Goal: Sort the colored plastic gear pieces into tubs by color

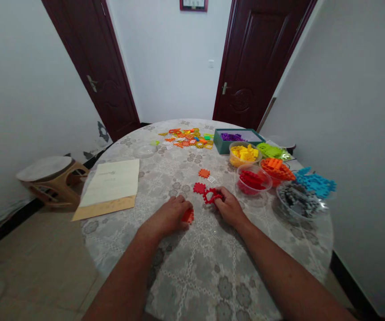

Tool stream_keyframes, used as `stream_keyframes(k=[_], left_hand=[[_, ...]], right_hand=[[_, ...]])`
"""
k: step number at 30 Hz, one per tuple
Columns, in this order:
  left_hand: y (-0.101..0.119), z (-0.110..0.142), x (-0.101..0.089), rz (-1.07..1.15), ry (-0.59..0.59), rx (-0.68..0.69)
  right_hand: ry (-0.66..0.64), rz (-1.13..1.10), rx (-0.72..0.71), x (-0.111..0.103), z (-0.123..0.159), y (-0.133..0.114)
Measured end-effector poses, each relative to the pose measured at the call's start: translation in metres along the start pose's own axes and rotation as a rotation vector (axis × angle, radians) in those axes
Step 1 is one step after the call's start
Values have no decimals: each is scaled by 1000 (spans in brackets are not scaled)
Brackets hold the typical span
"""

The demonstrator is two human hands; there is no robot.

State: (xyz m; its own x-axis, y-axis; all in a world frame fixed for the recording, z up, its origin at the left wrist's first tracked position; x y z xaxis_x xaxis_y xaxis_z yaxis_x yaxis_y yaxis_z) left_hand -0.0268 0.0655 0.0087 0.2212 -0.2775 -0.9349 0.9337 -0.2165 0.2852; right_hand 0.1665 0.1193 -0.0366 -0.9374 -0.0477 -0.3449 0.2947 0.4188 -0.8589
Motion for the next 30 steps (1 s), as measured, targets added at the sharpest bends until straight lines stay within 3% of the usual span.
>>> stream_keyframes(k=[5, 10, 18, 25, 30], left_hand=[[-4, -4, 4, 20, 0, -25], [8, -21, 3, 85, 161, 21], [47, -43, -9, 3, 437, 21], [67, -51, -9, -108, 504, 82], [57, -51, -6, 31, 452, 240]], right_hand=[[-10, -62, -7, 1, 1, -3], [-52, -169, 12, 3, 4, -11], [-44, -307, 210, 7, 14, -6], [-45, -327, 249, 12, 14, -4], [53, -250, 234, 1, 12, 0]])
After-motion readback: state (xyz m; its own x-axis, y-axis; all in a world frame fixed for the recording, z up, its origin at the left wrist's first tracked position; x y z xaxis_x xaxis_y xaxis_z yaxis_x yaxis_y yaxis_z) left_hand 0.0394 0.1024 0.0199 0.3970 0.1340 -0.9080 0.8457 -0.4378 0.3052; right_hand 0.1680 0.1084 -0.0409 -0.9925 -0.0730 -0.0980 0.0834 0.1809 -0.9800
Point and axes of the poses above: each hand's wrist, its own z-axis away from the middle knuckle, its own x-axis out of the palm, y = z × x, the point moved 10 cm from there along -z, towards the middle knuckle, and after that the axes turned 14 degrees about -x, right-handed, at the moved point
